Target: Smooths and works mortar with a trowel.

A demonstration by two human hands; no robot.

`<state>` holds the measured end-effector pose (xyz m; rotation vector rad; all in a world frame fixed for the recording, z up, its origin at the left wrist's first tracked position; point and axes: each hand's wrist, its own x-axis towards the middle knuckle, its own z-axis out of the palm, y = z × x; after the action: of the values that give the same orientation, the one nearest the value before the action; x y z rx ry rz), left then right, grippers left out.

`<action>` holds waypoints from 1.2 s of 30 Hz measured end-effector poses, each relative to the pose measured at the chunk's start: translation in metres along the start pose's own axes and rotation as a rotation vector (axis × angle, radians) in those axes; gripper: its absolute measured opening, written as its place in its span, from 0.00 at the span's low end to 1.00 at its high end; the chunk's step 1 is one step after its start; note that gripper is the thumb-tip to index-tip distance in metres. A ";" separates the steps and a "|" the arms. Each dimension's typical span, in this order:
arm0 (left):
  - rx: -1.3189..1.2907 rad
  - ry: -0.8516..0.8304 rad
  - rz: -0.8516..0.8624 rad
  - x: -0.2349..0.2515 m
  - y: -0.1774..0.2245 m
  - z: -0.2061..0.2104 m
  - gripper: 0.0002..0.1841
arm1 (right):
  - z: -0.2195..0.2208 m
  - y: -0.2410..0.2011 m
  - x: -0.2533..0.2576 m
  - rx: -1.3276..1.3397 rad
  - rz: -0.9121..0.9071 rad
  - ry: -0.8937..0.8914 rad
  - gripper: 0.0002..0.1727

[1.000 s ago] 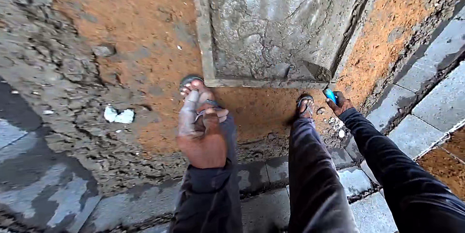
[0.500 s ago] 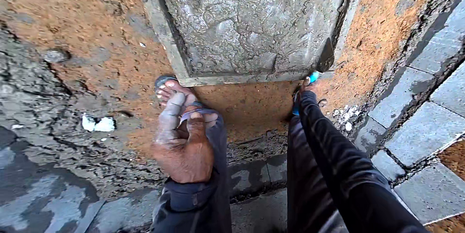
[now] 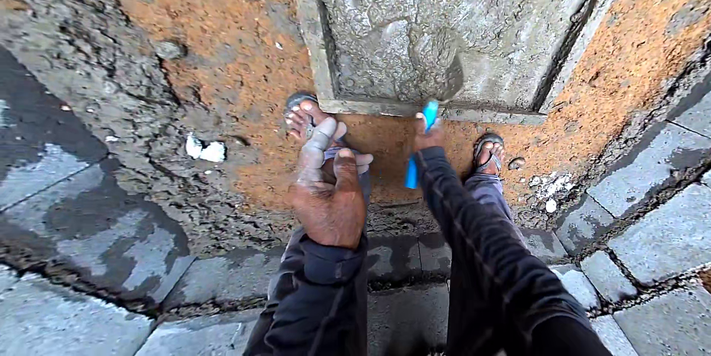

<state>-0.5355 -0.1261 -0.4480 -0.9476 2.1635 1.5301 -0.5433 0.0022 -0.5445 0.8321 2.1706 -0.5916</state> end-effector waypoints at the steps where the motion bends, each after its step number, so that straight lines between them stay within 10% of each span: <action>1: -0.014 0.005 -0.002 0.000 -0.001 0.001 0.22 | 0.005 0.042 0.019 0.053 -0.012 -0.051 0.33; 10: 0.000 -0.023 -0.011 -0.010 -0.002 0.011 0.22 | -0.129 0.224 0.088 -0.314 -0.197 -0.337 0.34; 18: 0.036 -0.053 0.004 -0.014 -0.003 0.026 0.22 | -0.002 0.130 0.015 -0.184 -0.090 -0.562 0.35; 28: -0.059 0.010 -0.008 -0.023 -0.005 0.026 0.22 | -0.112 0.147 0.027 -0.580 0.031 -0.412 0.38; 36: -0.159 0.144 0.008 -0.004 -0.010 -0.004 0.23 | -0.034 -0.030 -0.025 -0.543 -0.143 -0.704 0.41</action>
<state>-0.5251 -0.1306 -0.4508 -1.1345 2.1685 1.7065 -0.5673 -0.0073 -0.4996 0.1331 1.6112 -0.2708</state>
